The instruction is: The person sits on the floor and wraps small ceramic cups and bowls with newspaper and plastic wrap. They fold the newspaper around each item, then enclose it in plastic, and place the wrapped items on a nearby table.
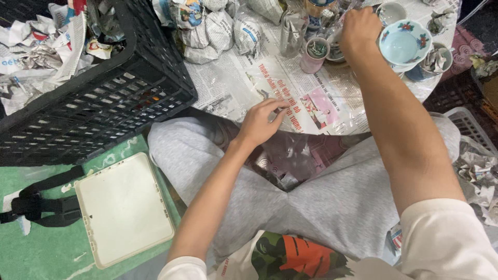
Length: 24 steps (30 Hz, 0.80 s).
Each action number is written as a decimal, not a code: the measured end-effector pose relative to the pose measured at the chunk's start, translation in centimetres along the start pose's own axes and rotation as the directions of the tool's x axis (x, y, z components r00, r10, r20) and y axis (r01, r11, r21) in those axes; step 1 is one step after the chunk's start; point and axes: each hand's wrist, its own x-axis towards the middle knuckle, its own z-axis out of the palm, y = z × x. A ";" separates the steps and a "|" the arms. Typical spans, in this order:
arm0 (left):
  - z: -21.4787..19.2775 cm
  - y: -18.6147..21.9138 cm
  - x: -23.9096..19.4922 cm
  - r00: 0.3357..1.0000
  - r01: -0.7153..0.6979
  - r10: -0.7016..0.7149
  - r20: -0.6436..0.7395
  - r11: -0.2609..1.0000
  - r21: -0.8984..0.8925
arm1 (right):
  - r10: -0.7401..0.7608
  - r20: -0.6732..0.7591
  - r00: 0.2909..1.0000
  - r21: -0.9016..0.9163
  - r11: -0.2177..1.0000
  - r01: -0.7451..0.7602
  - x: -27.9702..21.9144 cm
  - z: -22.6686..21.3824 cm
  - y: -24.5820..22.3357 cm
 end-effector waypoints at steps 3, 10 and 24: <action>-0.7 0.1 -0.8 0.999 0.046 -0.046 0.027 0.999 -0.013 | -0.073 -0.030 0.997 -0.009 0.997 0.073 -0.6 -1.8 0.1; -1.9 1.3 -4.7 0.996 0.082 -0.083 -0.011 0.992 -0.101 | -0.108 -0.182 0.977 0.140 0.981 0.134 -3.2 -9.0 -1.8; 2.8 2.8 -13.4 0.955 0.296 -0.293 0.046 0.929 -0.222 | -0.427 -0.287 0.858 0.479 0.711 0.514 -4.2 -6.6 -23.8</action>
